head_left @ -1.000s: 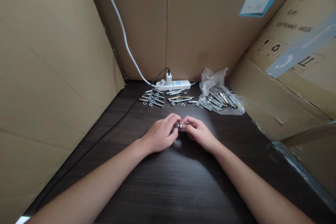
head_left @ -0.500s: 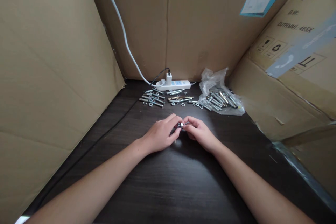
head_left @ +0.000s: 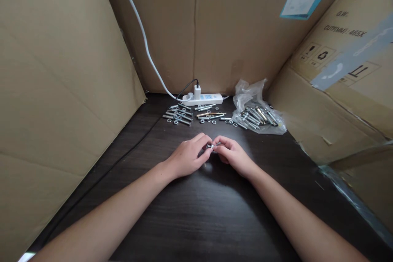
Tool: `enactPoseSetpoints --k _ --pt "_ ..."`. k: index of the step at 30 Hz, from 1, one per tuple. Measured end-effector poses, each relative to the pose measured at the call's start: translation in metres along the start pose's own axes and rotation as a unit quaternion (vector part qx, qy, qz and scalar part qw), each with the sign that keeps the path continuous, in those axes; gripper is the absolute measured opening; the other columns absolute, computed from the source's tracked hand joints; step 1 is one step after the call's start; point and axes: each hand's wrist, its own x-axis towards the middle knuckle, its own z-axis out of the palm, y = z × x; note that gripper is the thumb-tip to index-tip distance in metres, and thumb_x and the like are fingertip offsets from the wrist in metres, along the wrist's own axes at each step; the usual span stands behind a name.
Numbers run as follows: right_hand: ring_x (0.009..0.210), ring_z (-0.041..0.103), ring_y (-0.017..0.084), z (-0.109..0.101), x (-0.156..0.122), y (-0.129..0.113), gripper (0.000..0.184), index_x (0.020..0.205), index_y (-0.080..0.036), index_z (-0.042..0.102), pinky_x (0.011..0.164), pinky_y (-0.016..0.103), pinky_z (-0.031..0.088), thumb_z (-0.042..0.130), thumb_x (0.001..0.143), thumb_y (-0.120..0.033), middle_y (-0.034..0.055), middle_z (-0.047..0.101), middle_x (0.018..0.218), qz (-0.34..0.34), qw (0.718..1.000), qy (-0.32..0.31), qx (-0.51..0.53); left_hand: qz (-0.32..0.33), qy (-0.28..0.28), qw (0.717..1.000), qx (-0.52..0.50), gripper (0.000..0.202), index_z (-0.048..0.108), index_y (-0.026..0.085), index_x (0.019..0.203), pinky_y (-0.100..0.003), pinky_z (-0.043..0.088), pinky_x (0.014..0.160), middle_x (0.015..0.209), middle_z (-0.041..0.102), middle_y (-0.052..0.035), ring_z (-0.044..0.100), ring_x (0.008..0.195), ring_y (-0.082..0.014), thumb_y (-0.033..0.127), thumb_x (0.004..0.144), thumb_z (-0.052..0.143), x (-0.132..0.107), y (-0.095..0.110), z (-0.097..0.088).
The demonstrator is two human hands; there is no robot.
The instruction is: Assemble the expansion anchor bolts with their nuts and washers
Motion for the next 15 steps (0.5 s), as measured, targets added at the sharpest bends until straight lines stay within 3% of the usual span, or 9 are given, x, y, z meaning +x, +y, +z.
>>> enactPoseSetpoints --k 15 --pt "0.045 0.027 0.006 0.0007 0.0007 0.0008 0.015 0.075 -0.018 0.051 0.044 0.021 0.019 0.057 0.077 -0.032 -0.0086 0.035 0.052 0.000 1.000 0.000 0.019 0.006 0.011 1.000 -0.010 0.019 0.049 0.023 0.104 -0.025 0.042 0.071 0.093 0.053 0.0001 0.053 0.078 -0.0128 0.018 0.085 0.045 -0.0006 0.0000 0.0002"
